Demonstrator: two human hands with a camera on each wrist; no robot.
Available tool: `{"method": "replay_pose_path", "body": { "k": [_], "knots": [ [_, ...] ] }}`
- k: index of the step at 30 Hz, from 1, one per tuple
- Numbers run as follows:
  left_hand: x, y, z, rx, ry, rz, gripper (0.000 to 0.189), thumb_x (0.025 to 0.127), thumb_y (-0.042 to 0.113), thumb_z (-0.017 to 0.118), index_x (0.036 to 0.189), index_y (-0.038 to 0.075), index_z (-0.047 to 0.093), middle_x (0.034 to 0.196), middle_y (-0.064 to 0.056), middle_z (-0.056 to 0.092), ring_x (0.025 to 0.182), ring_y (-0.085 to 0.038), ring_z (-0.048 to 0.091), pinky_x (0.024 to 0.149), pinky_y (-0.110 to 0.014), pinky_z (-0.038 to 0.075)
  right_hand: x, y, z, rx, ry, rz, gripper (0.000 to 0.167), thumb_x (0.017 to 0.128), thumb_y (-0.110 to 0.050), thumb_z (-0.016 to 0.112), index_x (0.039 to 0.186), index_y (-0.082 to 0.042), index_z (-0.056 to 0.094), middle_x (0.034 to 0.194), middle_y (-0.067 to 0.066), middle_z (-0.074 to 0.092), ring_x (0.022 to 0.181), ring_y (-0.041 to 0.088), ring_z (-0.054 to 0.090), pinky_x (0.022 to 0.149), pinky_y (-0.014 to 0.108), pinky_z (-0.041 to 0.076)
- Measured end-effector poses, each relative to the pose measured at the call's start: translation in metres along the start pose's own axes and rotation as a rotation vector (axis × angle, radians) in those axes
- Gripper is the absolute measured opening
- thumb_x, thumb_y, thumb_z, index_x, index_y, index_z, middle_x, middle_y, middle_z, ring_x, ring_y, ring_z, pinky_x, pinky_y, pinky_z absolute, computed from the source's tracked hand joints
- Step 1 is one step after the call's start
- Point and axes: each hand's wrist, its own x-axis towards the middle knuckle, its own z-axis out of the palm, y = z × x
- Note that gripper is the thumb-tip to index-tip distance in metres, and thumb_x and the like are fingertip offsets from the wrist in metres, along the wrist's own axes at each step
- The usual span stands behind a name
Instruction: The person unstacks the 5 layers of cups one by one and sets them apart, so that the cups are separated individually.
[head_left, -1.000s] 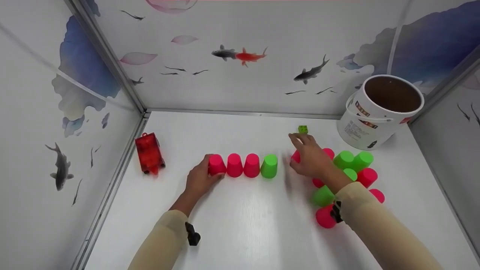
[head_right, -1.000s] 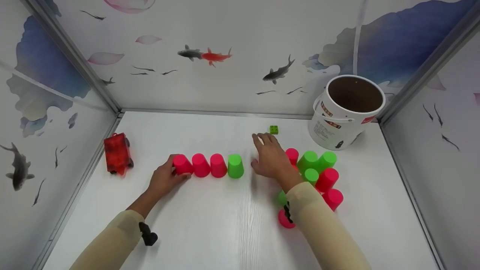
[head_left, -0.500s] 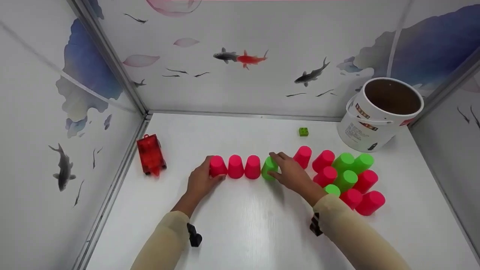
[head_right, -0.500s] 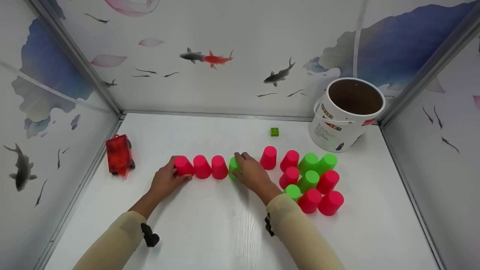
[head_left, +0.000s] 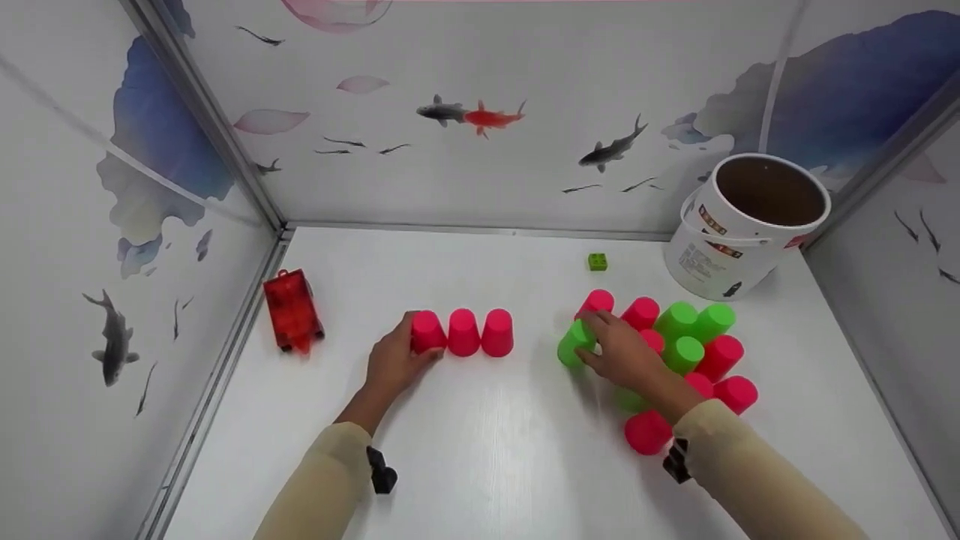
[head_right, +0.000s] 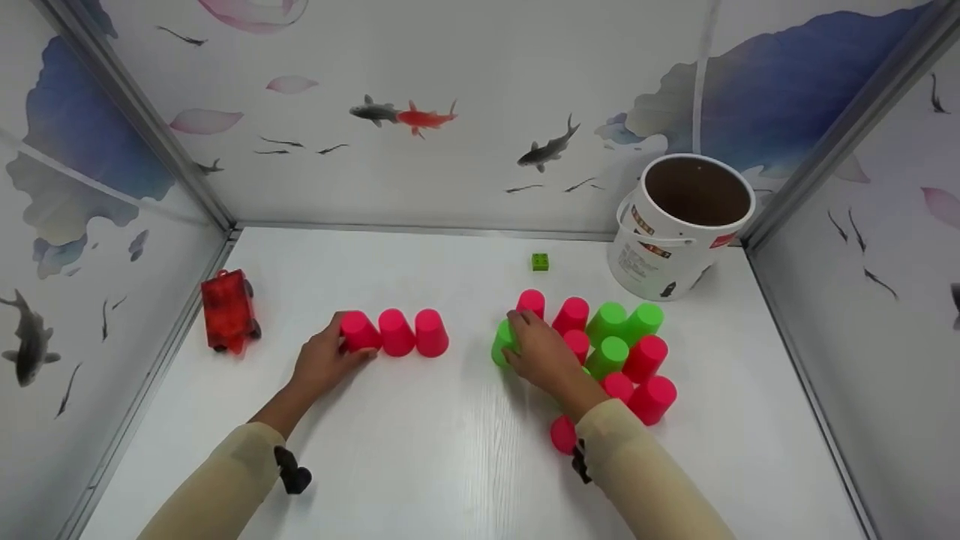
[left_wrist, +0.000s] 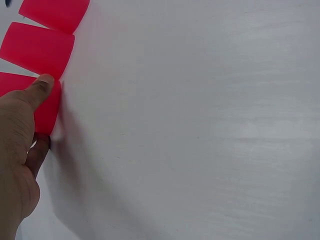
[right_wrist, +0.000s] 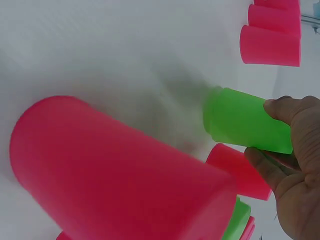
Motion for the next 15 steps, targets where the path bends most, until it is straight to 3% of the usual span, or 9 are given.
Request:
{"method": "replay_pose_path", "body": {
  "k": [8, 15],
  "knots": [
    [0.0000, -0.0048, 0.0001, 0.010, 0.021, 0.035, 0.071, 0.092, 0.036, 0.093, 0.148, 0.017, 0.054, 0.136, -0.010, 0.076, 0.126, -0.033, 0.073, 0.109, -0.051, 0.062, -0.0068, 0.0053, -0.0040, -0.063, -0.080, 0.062, 0.081, 0.099, -0.023, 0.085, 0.166, -0.004, 0.044, 0.159, 0.026, 0.056, 0.148, 0.050, 0.056, 0.108, 0.058, 0.062],
    [0.0011, -0.0033, 0.0014, 0.006, 0.017, 0.030, 0.070, 0.092, 0.036, 0.092, 0.149, 0.018, 0.054, 0.137, -0.011, 0.076, 0.128, -0.034, 0.072, 0.110, -0.053, 0.061, -0.0079, 0.0062, -0.0062, -0.047, -0.107, 0.097, 0.084, 0.099, -0.024, 0.085, 0.169, -0.006, 0.041, 0.164, 0.026, 0.053, 0.152, 0.051, 0.052, 0.110, 0.059, 0.061]
  ]
}}
